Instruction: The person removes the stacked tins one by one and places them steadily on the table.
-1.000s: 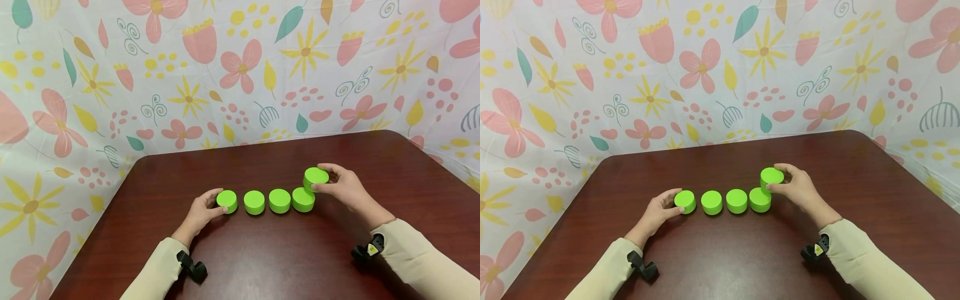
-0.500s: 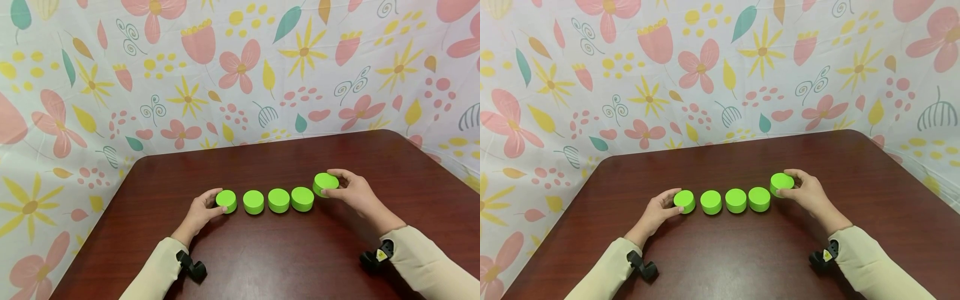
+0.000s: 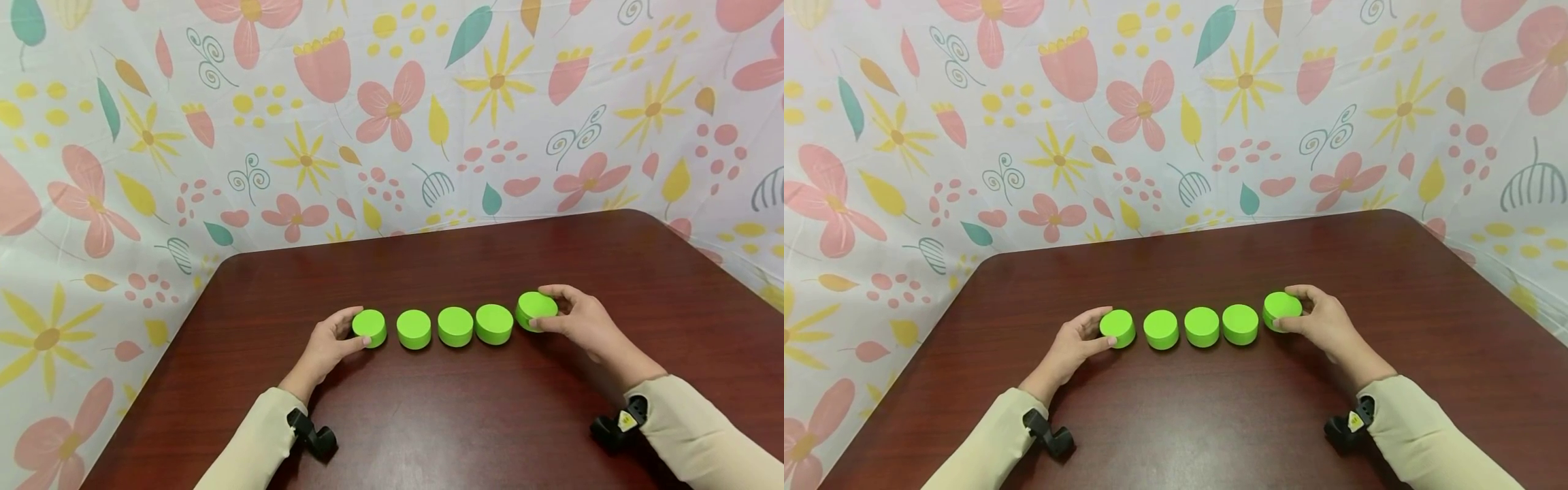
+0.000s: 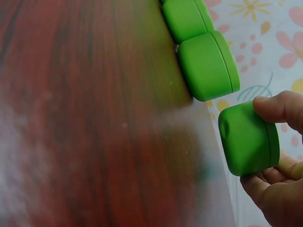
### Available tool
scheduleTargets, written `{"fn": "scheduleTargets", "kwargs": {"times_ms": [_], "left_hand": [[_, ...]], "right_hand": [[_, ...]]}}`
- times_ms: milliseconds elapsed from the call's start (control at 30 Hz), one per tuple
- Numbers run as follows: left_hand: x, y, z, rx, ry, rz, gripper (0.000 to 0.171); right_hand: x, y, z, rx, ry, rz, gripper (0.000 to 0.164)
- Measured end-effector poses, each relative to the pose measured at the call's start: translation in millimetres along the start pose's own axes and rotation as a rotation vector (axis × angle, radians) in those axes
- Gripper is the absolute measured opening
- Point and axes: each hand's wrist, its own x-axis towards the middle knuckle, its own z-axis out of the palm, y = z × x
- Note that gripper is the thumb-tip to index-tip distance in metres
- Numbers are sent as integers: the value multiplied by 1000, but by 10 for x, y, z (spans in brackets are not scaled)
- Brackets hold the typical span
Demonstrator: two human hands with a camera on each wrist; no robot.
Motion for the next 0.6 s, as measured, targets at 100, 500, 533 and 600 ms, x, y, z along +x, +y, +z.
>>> {"fn": "scheduleTargets", "kwargs": {"times_ms": [100,500,533,600], "left_hand": [[47,-95,-10,-10,7,3,60],[62,-150,-23,2,6,27,60],[64,-150,-24,2,5,27,60],[70,-144,-27,2,-1,28,60]], "right_hand": [[0,26,2,10,-7,-1,68],[16,88,42,68,-42,-8,68],[16,89,42,71,-42,-8,68],[15,89,45,78,-43,-9,68]]}}
